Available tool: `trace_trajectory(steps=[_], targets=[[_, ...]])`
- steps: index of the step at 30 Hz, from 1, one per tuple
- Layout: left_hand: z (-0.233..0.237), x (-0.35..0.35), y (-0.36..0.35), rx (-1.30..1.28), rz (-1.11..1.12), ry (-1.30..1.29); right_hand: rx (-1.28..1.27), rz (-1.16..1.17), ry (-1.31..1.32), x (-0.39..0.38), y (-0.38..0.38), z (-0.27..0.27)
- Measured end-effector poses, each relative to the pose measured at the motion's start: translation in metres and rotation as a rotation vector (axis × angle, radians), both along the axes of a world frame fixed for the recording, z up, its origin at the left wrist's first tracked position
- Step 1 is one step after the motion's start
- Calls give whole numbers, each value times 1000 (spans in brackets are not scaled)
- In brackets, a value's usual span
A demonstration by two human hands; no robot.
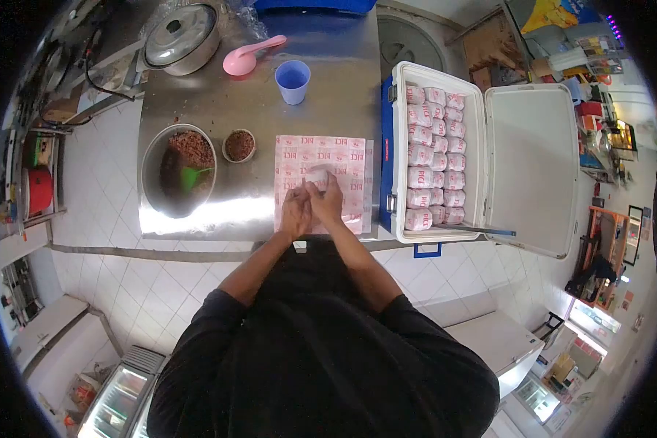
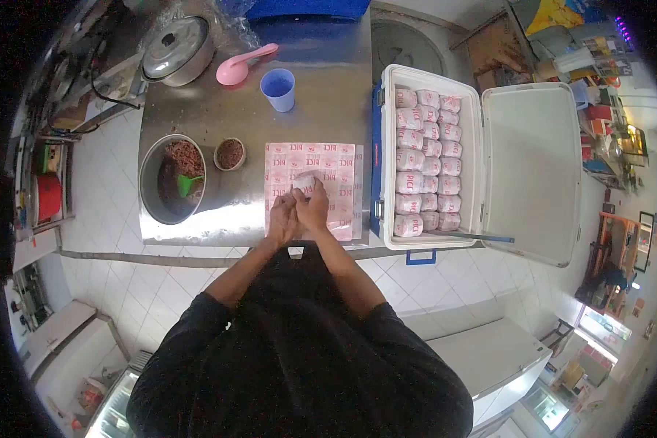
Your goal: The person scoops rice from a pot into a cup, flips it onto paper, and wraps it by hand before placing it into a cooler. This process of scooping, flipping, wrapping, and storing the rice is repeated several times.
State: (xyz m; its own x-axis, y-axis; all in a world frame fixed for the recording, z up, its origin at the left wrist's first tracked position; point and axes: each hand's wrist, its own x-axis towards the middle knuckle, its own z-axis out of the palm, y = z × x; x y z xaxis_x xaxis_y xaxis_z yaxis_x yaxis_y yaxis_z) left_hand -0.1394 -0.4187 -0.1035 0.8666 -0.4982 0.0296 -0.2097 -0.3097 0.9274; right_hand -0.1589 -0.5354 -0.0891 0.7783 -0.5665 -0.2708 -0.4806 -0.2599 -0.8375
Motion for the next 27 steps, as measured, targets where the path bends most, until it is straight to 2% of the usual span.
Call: trace_trajectory(steps=[2,5,7,9,10,13,14,17,18,20,21,22,23,27], targets=[[11,-3,-4,-282,85,332,168,-38,40,-4,-1,45],[61,10,-14,-227,158,824,53,9,-237,-28,13,63],[91,4,-25,-331,187,877,-72,70,-247,-41,19,87],[106,-2,-36,-346,200,820,-188,104,-262,-53,19,98],[119,-3,-36,-269,167,789,-153,93,-210,-58,15,100],[129,-14,-51,-252,84,672,-544,54,-17,-74,8,138],[137,-15,-57,-264,64,652,-684,48,-91,-78,-4,147],[165,-14,-80,-310,-68,985,-107,68,-152,-98,-55,155],[155,-17,-94,-298,-119,883,-136,147,-29,-97,-79,182],[126,-27,-125,-282,-209,686,-26,96,-115,-108,-125,182],[128,-30,-137,-229,-200,558,30,85,-161,-112,-150,179],[131,-30,-148,-178,-182,423,-229,105,-261,-111,-178,170],[132,-29,-156,-119,-158,288,-346,103,-298,-106,-211,160],[94,-26,-159,-162,-86,317,-660,227,-326,-17,-324,166]])
